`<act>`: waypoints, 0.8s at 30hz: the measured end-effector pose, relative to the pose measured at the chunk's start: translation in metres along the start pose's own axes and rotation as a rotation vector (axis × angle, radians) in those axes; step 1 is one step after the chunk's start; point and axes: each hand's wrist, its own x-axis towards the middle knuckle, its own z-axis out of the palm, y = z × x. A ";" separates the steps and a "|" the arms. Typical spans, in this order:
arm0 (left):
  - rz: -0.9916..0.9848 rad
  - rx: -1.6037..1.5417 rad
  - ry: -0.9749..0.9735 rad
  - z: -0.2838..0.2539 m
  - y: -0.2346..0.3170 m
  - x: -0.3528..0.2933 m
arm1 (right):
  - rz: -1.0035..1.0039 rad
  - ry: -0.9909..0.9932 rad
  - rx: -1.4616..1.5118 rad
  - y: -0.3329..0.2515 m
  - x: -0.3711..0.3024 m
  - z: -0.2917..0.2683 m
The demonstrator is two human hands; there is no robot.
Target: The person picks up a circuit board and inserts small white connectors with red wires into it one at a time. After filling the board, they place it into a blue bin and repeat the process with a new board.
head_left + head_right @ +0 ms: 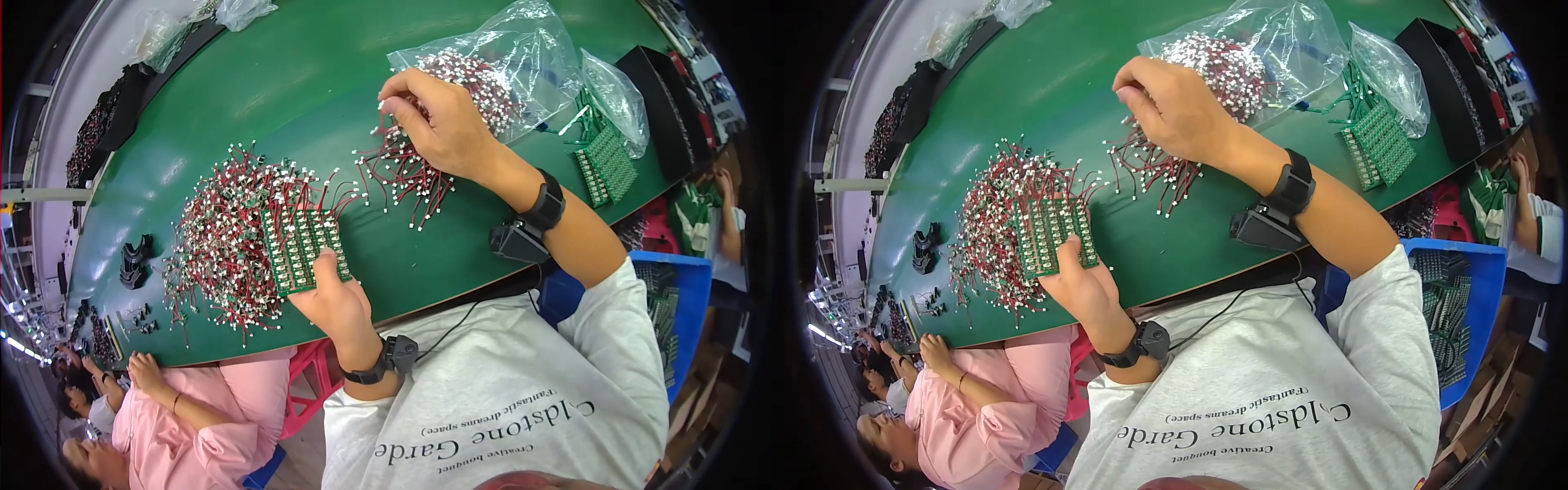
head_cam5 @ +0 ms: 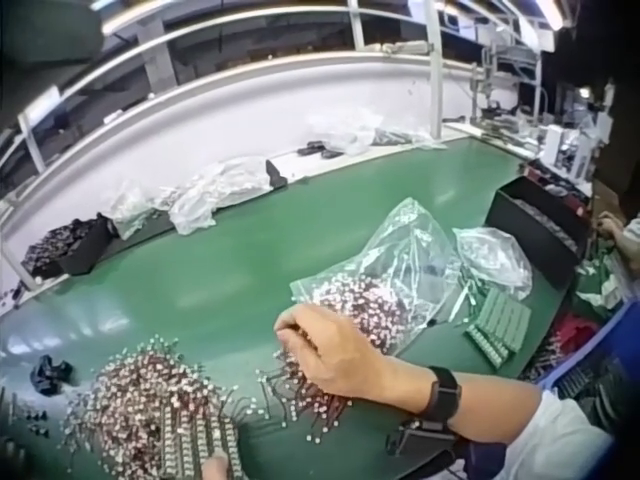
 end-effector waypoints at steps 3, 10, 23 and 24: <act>0.002 0.000 -0.011 0.003 -0.002 -0.001 | 0.106 -0.006 0.146 -0.004 -0.002 -0.001; -0.061 -0.026 -0.007 0.009 -0.003 -0.002 | 0.271 -0.128 0.454 -0.018 -0.006 -0.005; -0.060 -0.031 -0.161 0.013 -0.015 -0.008 | -0.148 -0.290 0.337 -0.064 -0.043 0.017; -0.041 -0.056 -0.152 0.016 -0.014 -0.009 | -0.102 -0.336 0.328 -0.063 -0.043 0.018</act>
